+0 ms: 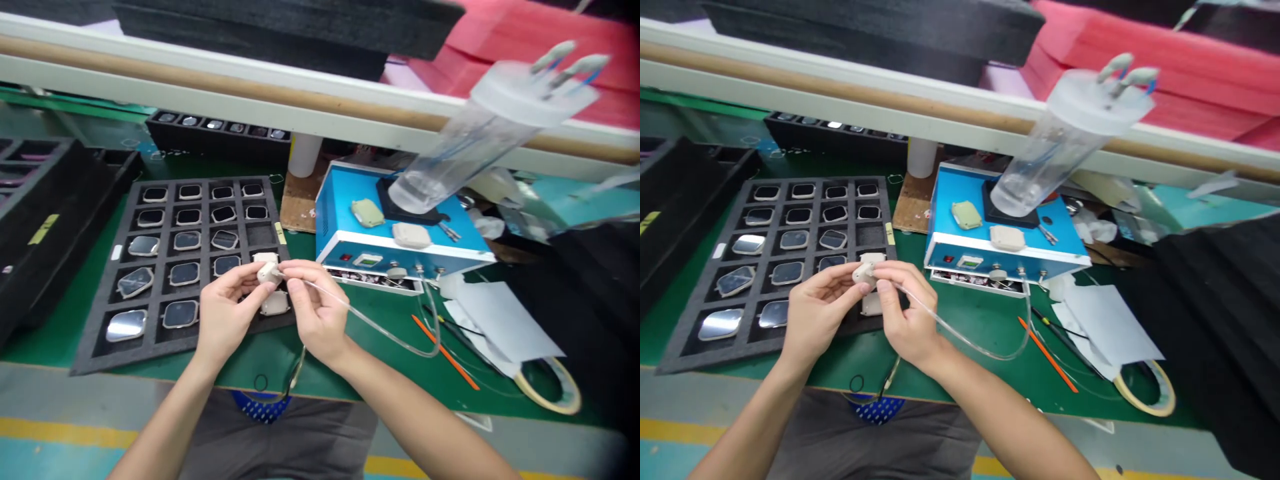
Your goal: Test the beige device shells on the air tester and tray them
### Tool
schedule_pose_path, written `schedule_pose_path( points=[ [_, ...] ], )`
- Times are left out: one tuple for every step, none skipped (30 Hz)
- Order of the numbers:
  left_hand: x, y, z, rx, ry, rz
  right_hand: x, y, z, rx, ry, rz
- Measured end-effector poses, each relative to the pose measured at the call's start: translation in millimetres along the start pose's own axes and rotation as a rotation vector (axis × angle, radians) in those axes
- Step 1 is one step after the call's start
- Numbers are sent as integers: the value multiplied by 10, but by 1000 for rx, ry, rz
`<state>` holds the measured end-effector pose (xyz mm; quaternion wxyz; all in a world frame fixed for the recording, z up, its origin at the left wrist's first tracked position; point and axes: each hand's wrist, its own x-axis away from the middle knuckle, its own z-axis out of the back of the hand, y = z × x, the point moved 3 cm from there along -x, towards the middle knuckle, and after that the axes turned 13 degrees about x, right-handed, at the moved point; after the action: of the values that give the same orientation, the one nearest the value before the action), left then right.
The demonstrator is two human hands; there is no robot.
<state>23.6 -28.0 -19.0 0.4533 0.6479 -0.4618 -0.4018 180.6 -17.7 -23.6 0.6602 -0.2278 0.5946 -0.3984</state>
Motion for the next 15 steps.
schedule_pose_path(
  points=[
    [-8, 5, 0, -6, 1, -6, -9, 1, -4, -2, 4, 4],
    [-15, 10, -1, -10, 2, -9, -17, 1, -7, -2, 8, 7],
    [-20, 14, -3, -12, 4, -12, -24, -2, -9, -2, 12, 8],
    [-24, 19, -5, -12, 7, -12, -31, -6, -11, -3, 13, 8],
    [-27, 23, -9, -11, 11, -11, -37, -12, -12, -9, 15, 9],
    [-28, 27, -13, -11, 13, -9, -41, -18, -13, -17, 15, 9],
    [-28, 31, -17, -11, 14, -8, -45, -25, -13, -26, 15, 9],
    [-28, 35, -20, -12, 14, -6, -48, -30, -12, -35, 13, 8],
    [-27, 38, -23, -15, 13, -5, -50, -34, -12, -43, 11, 6],
    [-26, 40, -25, -17, 12, -4, -52, -36, -12, -49, 8, 3],
    [-24, 42, -25, -20, 11, -3, -53, -38, -12, -52, 7, 2],
    [-23, 42, -24, -22, 10, -2, -53, -38, -11, -54, 6, 1],
    [-22, 42, -22, -24, 11, -2, -53, -38, -11, -54, 6, 1],
    [-21, 40, -21, -26, 10, -1, -53, -38, -12, -53, 6, 2],
    [-21, 38, -19, -28, 10, 0, -52, -38, -12, -51, 7, 2]
  ],
)
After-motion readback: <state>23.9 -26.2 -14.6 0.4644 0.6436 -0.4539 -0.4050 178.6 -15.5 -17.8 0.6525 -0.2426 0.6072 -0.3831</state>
